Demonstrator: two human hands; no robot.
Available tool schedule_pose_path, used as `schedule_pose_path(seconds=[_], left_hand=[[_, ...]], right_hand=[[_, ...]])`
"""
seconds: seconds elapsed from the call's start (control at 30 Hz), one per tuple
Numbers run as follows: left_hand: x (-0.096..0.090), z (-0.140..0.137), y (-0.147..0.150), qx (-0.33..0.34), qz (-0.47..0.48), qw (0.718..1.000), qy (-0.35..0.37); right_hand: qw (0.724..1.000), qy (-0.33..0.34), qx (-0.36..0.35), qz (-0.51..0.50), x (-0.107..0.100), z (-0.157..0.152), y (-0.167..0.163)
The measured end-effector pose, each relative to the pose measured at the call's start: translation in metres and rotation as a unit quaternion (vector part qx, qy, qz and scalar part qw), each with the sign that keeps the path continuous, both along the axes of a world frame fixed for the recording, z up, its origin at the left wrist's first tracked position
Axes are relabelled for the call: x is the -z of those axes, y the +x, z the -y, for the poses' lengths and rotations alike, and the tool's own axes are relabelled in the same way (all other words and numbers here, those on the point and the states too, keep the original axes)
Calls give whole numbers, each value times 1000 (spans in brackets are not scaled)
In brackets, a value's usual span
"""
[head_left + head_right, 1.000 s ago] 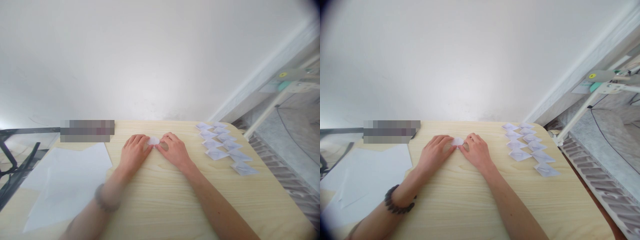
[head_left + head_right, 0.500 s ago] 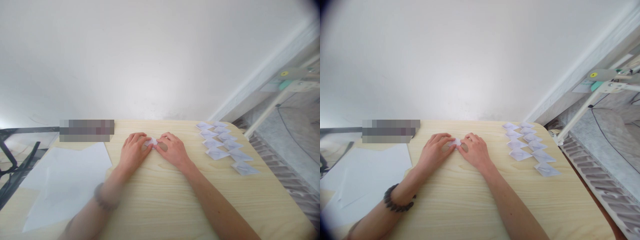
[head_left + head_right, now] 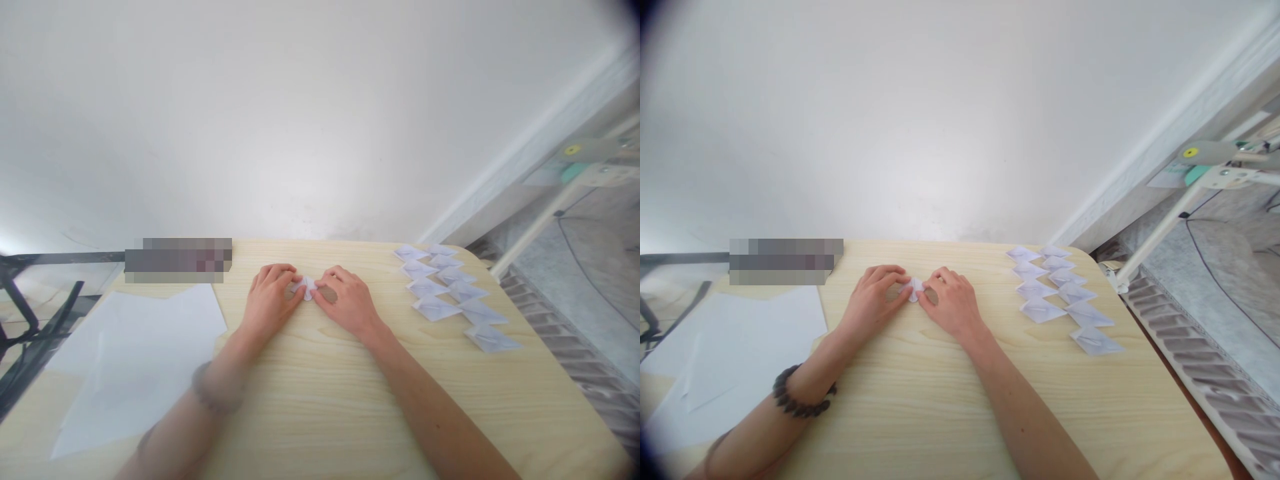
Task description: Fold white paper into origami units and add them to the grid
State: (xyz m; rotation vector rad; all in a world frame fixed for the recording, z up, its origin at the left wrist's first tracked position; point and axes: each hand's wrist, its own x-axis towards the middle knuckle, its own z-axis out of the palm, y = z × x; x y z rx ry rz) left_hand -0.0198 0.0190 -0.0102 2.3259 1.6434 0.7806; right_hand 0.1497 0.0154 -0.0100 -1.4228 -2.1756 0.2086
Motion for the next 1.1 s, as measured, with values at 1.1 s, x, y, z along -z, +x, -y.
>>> schedule_pose_path(seconds=[1.1], left_hand=[[-13,3,2,63,238,954,-169]], right_hand=[[985,-35,-74,-154,-2,-1,7]])
